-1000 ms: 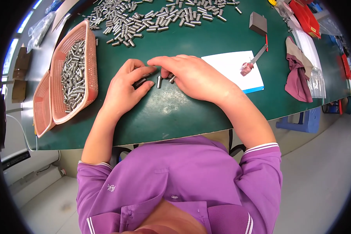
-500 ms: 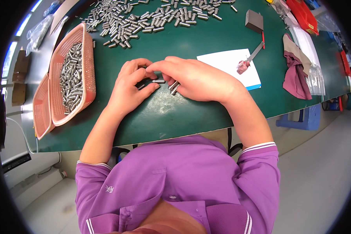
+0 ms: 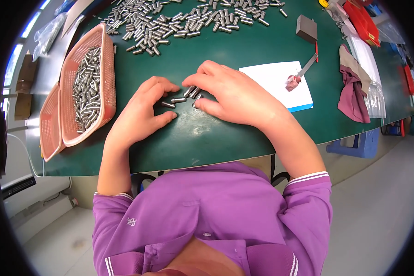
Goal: The person inspects small metal pins and inserts them into a template card for quality control by hand.
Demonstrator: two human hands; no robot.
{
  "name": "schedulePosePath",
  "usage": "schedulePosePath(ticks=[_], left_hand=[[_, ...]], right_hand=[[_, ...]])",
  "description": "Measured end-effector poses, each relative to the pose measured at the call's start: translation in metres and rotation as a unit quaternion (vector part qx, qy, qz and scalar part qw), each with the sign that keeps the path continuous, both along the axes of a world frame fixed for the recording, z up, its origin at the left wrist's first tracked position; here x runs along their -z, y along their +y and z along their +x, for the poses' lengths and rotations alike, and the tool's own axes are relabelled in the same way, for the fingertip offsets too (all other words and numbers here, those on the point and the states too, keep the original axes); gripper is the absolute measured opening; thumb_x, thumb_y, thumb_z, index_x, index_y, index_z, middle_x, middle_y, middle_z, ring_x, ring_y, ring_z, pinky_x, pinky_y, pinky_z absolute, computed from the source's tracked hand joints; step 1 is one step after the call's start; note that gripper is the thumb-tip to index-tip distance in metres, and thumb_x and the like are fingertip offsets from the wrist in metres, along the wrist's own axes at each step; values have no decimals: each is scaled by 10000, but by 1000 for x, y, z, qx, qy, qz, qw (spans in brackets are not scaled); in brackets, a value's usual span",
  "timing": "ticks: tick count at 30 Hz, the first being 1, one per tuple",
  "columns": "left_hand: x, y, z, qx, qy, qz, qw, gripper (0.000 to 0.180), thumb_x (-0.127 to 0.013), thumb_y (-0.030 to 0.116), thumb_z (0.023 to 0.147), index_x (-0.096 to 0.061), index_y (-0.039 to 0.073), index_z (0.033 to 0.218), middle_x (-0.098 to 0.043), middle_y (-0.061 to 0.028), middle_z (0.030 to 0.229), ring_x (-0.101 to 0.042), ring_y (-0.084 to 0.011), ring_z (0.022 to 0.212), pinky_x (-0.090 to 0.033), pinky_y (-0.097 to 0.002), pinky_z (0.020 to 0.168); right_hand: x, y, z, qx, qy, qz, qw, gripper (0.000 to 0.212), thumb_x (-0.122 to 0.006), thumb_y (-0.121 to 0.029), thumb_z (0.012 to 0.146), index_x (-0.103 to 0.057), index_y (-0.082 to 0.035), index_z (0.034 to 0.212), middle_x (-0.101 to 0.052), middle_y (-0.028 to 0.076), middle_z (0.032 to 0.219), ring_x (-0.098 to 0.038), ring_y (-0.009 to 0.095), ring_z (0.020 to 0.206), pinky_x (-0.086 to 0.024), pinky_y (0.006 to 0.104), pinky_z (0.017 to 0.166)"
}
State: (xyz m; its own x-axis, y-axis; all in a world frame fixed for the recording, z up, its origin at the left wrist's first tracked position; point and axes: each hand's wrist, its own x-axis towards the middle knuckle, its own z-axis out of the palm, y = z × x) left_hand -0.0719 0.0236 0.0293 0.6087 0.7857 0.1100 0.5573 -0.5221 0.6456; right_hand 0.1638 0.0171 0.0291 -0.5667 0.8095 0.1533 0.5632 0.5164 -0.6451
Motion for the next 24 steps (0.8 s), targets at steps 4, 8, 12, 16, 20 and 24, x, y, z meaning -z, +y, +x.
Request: schedulePosePath(ticks=[4, 8, 12, 16, 20, 24], left_hand=[[-2, -1, 0, -2, 16, -30, 999, 333, -671, -6, 742, -590, 12, 1064, -562, -95, 1010, -566, -242, 911, -481, -333, 810], [2, -2, 2, -35, 21, -27, 999, 260, -678, 15, 754, -596, 9, 1001, -544, -88, 914, -566, -213, 788, -489, -320, 719], [4, -2, 4, -73, 13, -48, 996, 235, -699, 42, 756, -602, 8, 967, -540, -82, 868, -562, -199, 735, -487, -319, 677], [3, -2, 5, -83, 30, -28, 996, 226, -717, 65, 751, -607, 11, 941, -542, -79, 837, -561, -202, 714, -483, -321, 663], [4, -3, 9, -118, 69, -14, 991, 248, -743, 125, 744, -592, 21, 910, -579, -121, 874, -603, -297, 810, -491, -391, 702], [11, -5, 15, -136, 54, -22, 989, 324, -787, 163, 705, -580, 22, 910, -576, -116, 876, -597, -305, 815, -486, -404, 699]], right_hand=[[4, -3, -8, -2, -32, 20, 999, 358, -693, -122, 753, -605, -112, 1100, -539, 88, 1023, -586, 275, 967, -501, 385, 814], [7, -1, -7, 4, -42, -2, 999, 374, -706, -112, 748, -608, -112, 1109, -541, 75, 1056, -581, 262, 975, -504, 369, 806], [11, 0, -12, 14, -17, 25, 999, 314, -690, -92, 753, -609, -105, 1056, -546, 66, 1041, -584, 257, 969, -507, 367, 797], [12, 0, -12, 3, -26, 41, 999, 266, -662, -56, 765, -617, -99, 1024, -551, 70, 1037, -582, 258, 956, -504, 368, 786], [11, 1, -7, 5, -23, 25, 999, 278, -644, -15, 769, -625, -102, 1032, -565, 63, 1022, -579, 260, 950, -497, 368, 792], [14, 3, -7, -39, 31, 35, 998, 316, -581, 50, 776, -625, -101, 1051, -593, 62, 971, -582, 270, 964, -489, 382, 829]])
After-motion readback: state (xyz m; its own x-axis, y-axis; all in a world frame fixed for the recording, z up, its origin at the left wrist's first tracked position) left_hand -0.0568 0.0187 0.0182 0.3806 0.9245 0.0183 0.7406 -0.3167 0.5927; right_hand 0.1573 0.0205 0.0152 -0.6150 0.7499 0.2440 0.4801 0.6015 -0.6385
